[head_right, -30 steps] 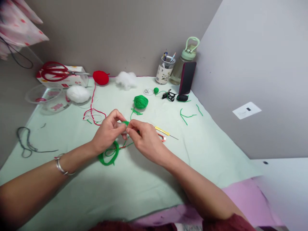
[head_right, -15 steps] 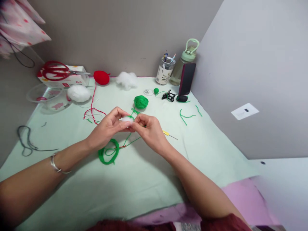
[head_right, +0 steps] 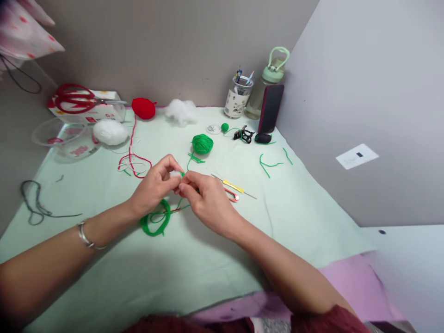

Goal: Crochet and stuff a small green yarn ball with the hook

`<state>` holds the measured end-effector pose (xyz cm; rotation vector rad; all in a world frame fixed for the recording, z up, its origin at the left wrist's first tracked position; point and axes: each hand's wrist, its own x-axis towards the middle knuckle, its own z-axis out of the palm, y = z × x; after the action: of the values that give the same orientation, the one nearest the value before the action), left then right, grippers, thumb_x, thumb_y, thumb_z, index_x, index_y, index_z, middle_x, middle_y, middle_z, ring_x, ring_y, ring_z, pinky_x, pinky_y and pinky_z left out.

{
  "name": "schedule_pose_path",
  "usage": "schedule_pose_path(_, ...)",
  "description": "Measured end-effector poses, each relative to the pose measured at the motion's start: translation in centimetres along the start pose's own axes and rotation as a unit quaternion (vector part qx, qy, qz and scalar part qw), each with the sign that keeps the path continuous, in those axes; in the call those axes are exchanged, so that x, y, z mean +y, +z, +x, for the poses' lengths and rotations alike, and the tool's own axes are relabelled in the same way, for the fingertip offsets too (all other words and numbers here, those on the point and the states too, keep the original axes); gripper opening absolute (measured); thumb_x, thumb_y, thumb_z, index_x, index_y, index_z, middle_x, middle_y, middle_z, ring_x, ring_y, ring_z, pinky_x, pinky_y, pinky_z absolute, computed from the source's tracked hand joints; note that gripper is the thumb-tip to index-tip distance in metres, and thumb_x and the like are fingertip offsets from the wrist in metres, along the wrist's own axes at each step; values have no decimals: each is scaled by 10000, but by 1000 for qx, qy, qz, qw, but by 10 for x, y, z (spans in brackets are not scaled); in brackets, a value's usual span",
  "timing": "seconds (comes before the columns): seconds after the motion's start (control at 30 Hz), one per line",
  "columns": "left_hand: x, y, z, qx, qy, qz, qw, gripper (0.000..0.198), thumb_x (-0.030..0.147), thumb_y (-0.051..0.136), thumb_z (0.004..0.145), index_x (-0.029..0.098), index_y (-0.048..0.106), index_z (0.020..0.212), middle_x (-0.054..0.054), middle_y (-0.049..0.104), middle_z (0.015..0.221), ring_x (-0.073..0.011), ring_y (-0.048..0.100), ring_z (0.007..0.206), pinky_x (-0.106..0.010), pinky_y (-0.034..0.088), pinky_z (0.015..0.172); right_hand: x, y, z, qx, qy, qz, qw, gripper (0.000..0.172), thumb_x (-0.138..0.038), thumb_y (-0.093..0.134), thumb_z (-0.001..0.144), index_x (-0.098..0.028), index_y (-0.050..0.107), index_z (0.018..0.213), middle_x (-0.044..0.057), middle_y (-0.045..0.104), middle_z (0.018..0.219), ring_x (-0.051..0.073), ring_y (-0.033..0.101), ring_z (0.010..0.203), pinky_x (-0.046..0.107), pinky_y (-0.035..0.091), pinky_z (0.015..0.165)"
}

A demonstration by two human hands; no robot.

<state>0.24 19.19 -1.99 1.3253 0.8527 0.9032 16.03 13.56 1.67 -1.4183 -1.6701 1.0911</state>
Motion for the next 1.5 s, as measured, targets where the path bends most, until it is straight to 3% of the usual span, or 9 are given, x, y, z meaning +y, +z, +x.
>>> schedule_pose_path(0.2,-3,-1,0,29,-41,-42,998,167,164,677,794,212,526,847,65,578,782,-94,624,648,-250,577,655,21,8,10,46,-20,-78,996,209,-279,600,909,-228,501,732,-56,497,649,115,399,605,287,295,620)
schedule_pose_path(0.37,2,-8,1,-54,-77,-120,988,212,315,746,904,204,566,920,26,668,880,-123,687,794,-286,599,807,30,4,13,108,-26,-66,992,222,-311,630,870,-232,488,719,-69,399,632,110,332,600,284,262,589)
schedule_pose_path(0.53,5,-16,6,-113,-57,-196,972,278,459,689,986,198,602,947,-6,709,993,-154,728,913,-356,609,939,24,-6,15,101,0,38,994,260,-370,676,857,-221,525,708,-76,408,583,97,318,564,280,234,555)
schedule_pose_path(0.73,-1,-11,3,-76,-45,-133,987,216,288,790,897,209,598,956,21,695,932,-142,731,852,-361,612,910,19,-11,15,51,18,68,996,296,-418,712,863,-204,566,719,-63,460,605,95,340,577,278,255,561)
schedule_pose_path(0.97,-9,-2,4,17,97,3,995,191,88,646,774,223,534,849,39,578,837,-122,621,751,-269,537,692,9,0,7,3,35,77,996,260,-393,599,936,-195,611,768,-61,426,628,103,326,588,285,251,562)
schedule_pose_path(1.1,-16,3,1,53,147,41,987,168,107,607,842,237,524,907,23,578,905,-129,588,756,-298,510,712,13,6,12,18,26,117,993,391,-541,656,910,-199,617,725,-70,391,591,102,327,569,287,247,551)
schedule_pose_path(1.23,-15,3,-5,42,155,51,986,160,165,638,899,243,550,1008,-10,597,1019,-167,611,913,-335,516,828,21,5,17,58,46,121,990,485,-621,760,816,-211,556,655,-83,361,551,88,280,541,285,208,532)
schedule_pose_path(1.37,-8,-3,-5,-7,133,35,990,131,212,642,924,229,596,1045,-34,621,1061,-198,608,1031,-370,499,936,25,1,18,113,24,67,991,450,-539,795,795,-214,529,633,-92,355,529,80,252,535,289,200,535)
schedule_pose_path(1.5,-8,-6,-2,-23,109,6,994,127,273,697,939,219,627,1031,-32,639,1048,-188,618,1002,-367,510,935,26,-4,18,110,18,53,992,407,-467,776,815,-214,517,629,-95,344,531,80,247,538,292,192,535)
